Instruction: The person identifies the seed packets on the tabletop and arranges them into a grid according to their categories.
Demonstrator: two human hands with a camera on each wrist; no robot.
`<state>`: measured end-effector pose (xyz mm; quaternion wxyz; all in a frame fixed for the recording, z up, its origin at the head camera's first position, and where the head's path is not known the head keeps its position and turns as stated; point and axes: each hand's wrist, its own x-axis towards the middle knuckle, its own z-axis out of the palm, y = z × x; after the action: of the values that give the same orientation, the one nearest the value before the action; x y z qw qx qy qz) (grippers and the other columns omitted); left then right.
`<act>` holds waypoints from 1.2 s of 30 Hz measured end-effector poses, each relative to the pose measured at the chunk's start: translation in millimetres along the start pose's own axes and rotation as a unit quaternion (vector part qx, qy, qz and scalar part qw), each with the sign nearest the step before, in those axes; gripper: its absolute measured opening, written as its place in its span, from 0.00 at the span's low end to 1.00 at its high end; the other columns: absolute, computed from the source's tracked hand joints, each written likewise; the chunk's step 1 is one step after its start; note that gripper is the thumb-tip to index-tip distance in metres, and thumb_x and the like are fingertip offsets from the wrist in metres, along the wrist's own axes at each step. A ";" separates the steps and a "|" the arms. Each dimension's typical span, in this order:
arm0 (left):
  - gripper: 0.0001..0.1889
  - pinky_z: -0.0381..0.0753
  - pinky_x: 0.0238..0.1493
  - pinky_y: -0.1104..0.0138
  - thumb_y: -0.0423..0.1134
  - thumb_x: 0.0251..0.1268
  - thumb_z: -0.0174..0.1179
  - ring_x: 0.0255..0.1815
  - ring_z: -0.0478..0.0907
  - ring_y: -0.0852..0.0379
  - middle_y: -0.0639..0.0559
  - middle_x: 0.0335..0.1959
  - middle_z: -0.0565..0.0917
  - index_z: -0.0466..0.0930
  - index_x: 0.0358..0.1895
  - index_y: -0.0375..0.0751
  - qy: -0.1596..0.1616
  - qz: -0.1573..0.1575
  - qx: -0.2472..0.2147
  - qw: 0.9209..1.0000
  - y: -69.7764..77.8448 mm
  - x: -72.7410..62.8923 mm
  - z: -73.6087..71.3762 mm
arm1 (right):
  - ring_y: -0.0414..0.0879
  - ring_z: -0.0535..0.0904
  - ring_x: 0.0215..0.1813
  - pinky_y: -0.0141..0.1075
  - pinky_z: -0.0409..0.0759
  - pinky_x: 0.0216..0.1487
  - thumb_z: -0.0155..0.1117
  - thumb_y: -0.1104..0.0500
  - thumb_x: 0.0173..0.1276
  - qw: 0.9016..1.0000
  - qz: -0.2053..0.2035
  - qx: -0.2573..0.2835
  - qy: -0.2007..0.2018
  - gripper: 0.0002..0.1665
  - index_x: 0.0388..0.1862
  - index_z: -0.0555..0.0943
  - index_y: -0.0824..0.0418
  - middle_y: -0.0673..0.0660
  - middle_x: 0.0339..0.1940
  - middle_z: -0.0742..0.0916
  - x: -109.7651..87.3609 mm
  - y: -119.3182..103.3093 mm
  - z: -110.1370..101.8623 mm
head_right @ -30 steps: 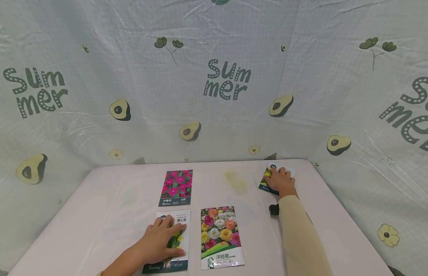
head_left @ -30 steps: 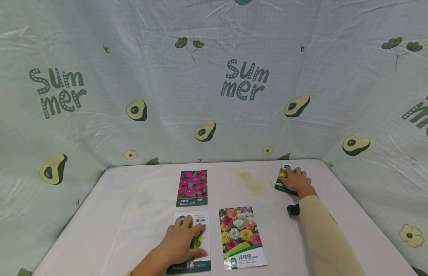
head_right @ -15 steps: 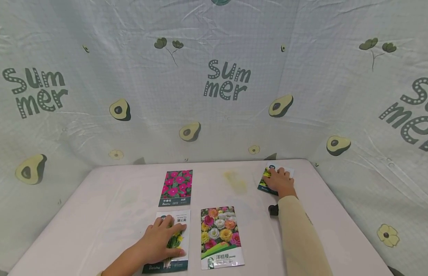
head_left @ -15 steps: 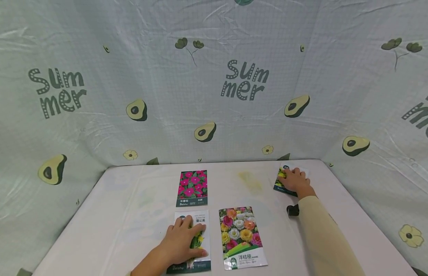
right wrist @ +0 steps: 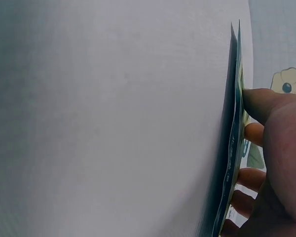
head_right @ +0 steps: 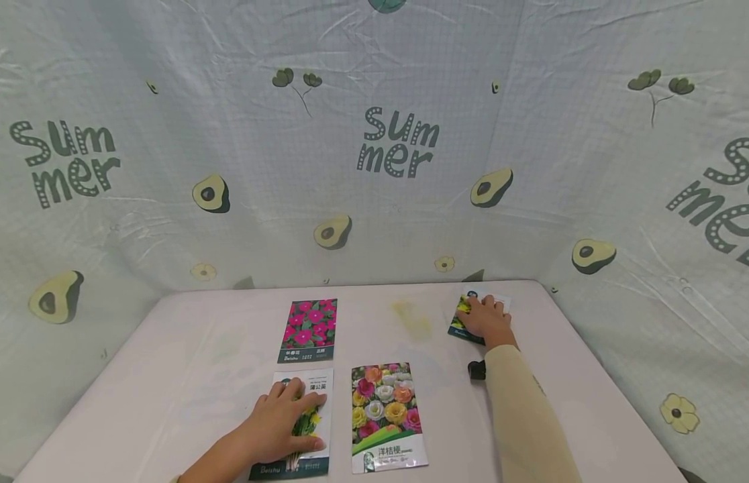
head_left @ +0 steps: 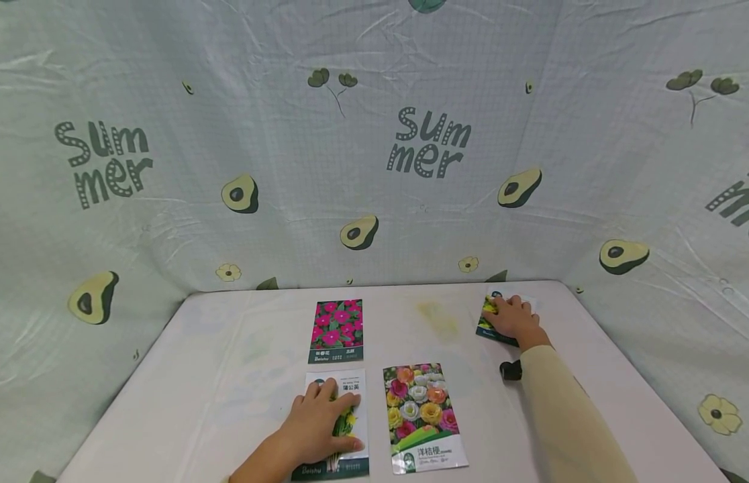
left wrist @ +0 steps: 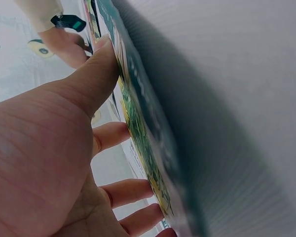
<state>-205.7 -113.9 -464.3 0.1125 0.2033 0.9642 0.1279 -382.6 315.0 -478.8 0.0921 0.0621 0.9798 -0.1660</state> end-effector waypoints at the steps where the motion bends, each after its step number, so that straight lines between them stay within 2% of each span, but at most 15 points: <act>1: 0.39 0.71 0.49 0.43 0.69 0.50 0.72 0.52 0.66 0.43 0.46 0.53 0.72 0.79 0.66 0.59 0.000 0.000 0.000 1.000 0.0 -0.1 0.0 | 0.75 0.55 0.73 0.71 0.53 0.72 0.47 0.38 0.80 1.000 -0.001 0.001 -0.001 0.42 0.81 0.56 0.63 0.77 0.74 0.59 -0.2 -0.8 0.4; 20: 0.39 0.70 0.48 0.44 0.69 0.50 0.71 0.51 0.66 0.44 0.46 0.52 0.72 0.79 0.66 0.58 0.001 0.002 -0.001 1.000 0.5 -1.0 -0.8 | 0.72 0.58 0.71 0.69 0.58 0.70 0.50 0.38 0.80 1.000 -0.006 -0.007 0.002 0.42 0.81 0.58 0.61 0.75 0.73 0.62 0.0 -12.6 7.5; 36: 0.39 0.69 0.47 0.46 0.70 0.49 0.71 0.50 0.66 0.45 0.48 0.51 0.72 0.79 0.66 0.59 0.001 0.004 -0.006 1.000 -2.2 1.7 4.9 | 0.72 0.58 0.72 0.68 0.57 0.71 0.50 0.40 0.81 1.000 -0.024 0.007 -0.001 0.40 0.80 0.59 0.62 0.74 0.74 0.62 -12.4 -25.0 3.7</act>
<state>-206.8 -114.2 -469.9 0.1120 0.2068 0.9627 0.1341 -373.7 289.2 -471.9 0.0882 0.0394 0.9798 -0.1751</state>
